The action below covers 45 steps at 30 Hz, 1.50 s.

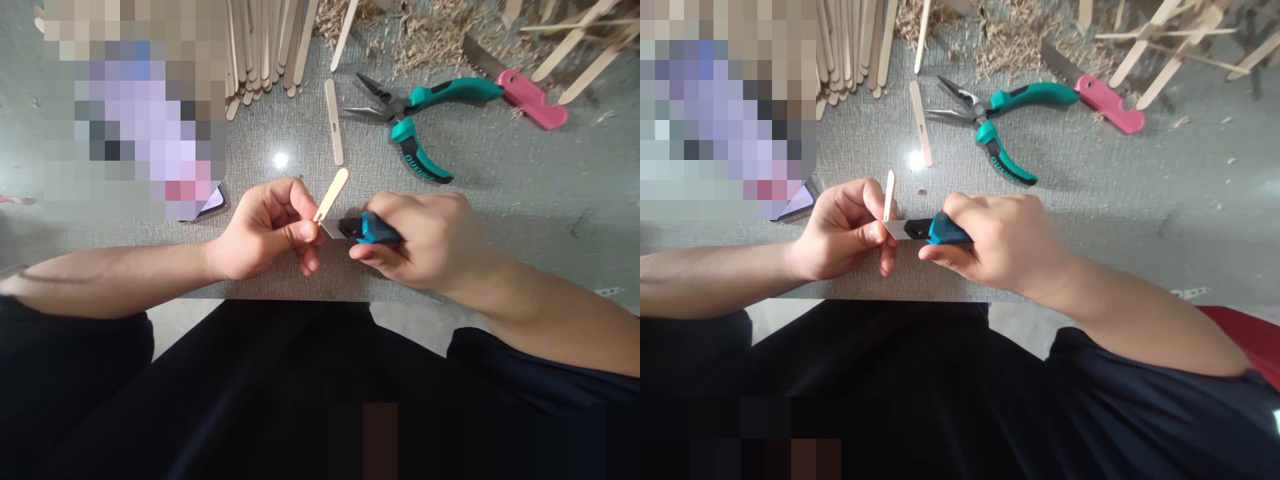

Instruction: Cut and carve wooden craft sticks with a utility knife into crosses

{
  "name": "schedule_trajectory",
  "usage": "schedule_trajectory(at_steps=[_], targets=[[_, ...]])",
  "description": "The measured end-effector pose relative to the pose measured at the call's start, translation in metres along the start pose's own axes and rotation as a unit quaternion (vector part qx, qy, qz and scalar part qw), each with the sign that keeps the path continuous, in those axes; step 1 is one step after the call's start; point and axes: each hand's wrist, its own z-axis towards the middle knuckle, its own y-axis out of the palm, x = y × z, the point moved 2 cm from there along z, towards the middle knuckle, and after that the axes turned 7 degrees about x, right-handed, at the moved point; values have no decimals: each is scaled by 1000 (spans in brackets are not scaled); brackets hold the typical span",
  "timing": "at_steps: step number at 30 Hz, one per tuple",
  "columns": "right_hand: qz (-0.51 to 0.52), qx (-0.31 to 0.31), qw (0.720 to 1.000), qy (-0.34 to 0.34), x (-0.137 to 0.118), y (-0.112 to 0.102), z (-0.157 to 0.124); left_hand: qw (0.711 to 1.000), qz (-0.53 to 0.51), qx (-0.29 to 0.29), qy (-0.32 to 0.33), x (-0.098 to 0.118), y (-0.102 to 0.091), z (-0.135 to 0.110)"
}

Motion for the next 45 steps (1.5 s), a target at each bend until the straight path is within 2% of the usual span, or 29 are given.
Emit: schedule_trajectory(at_steps=[8,16,20,26,31,37,41,45], targets=[[-13,15,1000,-16,-1,-4,2,1000,3,-2,11,0,-1,0],[-8,-35,999,19,-1,-6,3,1000,17,10,2,-1,-1,0],[-9,-36,999,23,-1,-5,3,1000,10,7,6,0,-1,1],[-6,17,1000,-16,-3,-5,3,1000,18,9,-5,-1,-2,0],[1,-38,999,25,-1,-6,4,1000,16,5,-8,0,-3,1],[31,-74,997,17,3,-10,6,999,1,-5,-36,1,-3,2],[39,-123,990,50,2,-9,8,999,-13,-23,-35,1,-4,1],[53,-145,986,58,-1,-6,10,998,-1,-38,-43,1,-4,0]])
